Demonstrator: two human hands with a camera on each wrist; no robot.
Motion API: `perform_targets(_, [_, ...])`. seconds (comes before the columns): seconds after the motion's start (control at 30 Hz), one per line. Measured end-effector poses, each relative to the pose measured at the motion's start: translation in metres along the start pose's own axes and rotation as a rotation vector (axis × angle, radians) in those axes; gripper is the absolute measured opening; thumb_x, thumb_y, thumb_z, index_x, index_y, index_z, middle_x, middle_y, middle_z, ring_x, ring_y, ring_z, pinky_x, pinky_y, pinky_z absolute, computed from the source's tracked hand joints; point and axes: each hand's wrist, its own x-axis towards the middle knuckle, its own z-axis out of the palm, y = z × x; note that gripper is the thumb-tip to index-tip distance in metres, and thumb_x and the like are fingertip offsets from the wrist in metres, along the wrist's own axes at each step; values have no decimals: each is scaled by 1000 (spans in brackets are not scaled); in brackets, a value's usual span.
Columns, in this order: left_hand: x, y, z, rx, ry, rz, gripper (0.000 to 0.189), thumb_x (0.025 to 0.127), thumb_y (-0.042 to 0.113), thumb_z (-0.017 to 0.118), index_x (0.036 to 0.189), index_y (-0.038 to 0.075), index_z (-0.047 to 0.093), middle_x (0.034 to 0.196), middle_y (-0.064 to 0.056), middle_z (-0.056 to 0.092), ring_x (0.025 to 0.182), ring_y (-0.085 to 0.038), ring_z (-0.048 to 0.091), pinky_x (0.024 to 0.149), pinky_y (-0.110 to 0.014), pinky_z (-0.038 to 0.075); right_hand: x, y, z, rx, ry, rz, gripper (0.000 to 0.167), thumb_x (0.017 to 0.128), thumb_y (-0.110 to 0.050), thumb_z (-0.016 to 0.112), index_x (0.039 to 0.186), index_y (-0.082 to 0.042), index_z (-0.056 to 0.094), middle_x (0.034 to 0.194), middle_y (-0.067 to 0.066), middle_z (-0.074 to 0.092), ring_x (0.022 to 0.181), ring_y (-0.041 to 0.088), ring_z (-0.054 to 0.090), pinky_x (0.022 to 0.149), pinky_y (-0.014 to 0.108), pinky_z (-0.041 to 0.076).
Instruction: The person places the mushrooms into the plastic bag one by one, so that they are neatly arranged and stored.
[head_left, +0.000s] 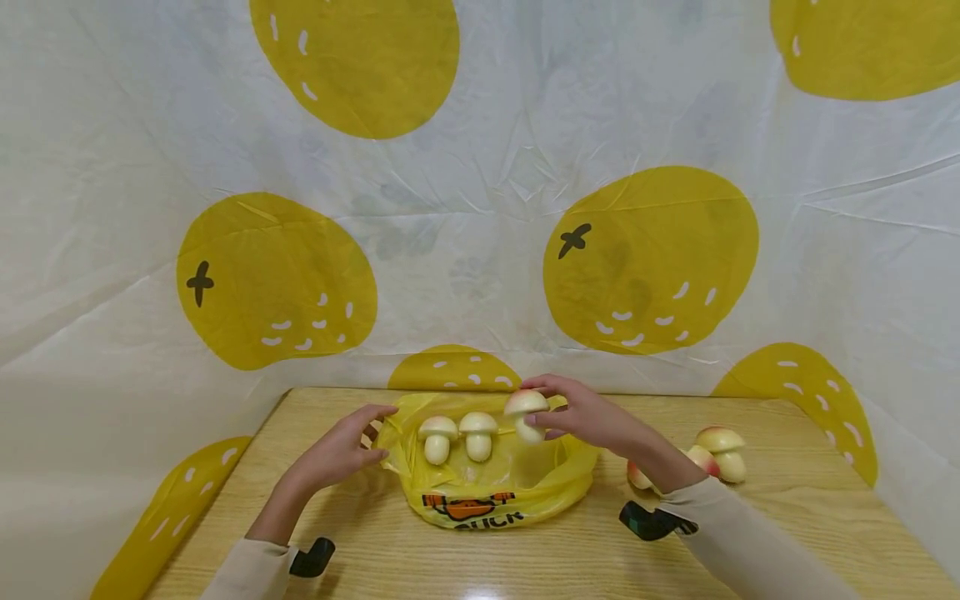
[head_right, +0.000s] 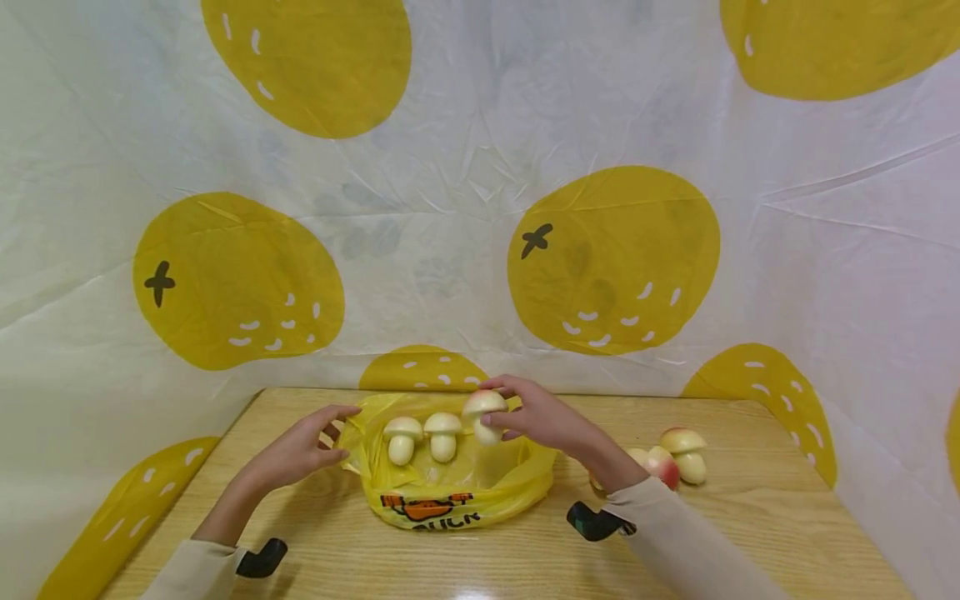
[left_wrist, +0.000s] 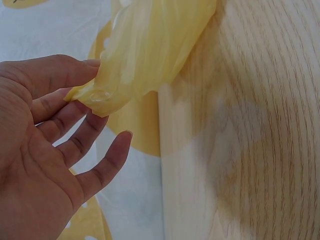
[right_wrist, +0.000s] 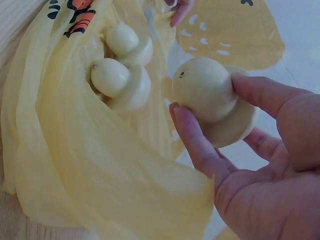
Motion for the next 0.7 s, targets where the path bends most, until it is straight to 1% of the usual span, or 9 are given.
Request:
perform_targets(0.1, [-1, 2, -1, 1, 1, -1, 62, 94, 5, 71, 151, 4, 44, 143, -16, 51, 109, -28, 58, 73, -30, 53, 6, 2, 4, -21, 6, 18, 48, 100, -19, 67, 143, -4, 51, 135, 24, 49, 101, 26, 68, 86, 47, 58])
perform_targets(0.2, [-1, 3, -1, -2, 1, -7, 62, 94, 4, 71, 151, 4, 45, 143, -17, 51, 109, -28, 58, 73, -30, 54, 12, 4, 7, -37, 12, 26, 48, 100, -17, 66, 144, -2, 51, 133, 25, 49, 100, 26, 68, 87, 50, 57])
perform_targets(0.33, [-1, 3, -1, -6, 1, -13, 62, 94, 4, 71, 151, 5, 45, 144, -16, 51, 110, -28, 57, 73, -30, 54, 18, 7, 12, -48, 46, 53, 49, 100, -15, 67, 143, 0, 50, 131, 26, 49, 98, 25, 68, 84, 47, 58])
perform_targets(0.43, [-1, 2, 0, -8, 2, -15, 62, 94, 4, 71, 151, 5, 45, 144, -16, 51, 110, -28, 57, 73, -30, 54, 23, 10, 16, -65, 79, 73, 47, 99, -13, 67, 141, 0, 51, 127, 25, 51, 96, 24, 67, 83, 46, 59])
perform_targets(0.57, [-1, 1, 0, -7, 2, -13, 62, 94, 5, 71, 151, 6, 45, 144, -16, 51, 110, -28, 57, 73, -31, 53, 26, 13, 21, -91, 110, 99, 42, 99, -9, 66, 138, 1, 52, 122, 23, 52, 92, 22, 66, 83, 51, 57])
perform_targets(0.7, [0, 1, 0, -4, 0, -6, 62, 94, 5, 71, 151, 5, 45, 145, -16, 50, 110, -28, 57, 73, -31, 53, 28, 17, 24, -114, 132, 137, 41, 99, -8, 66, 137, 0, 53, 120, 22, 52, 90, 21, 65, 83, 50, 57])
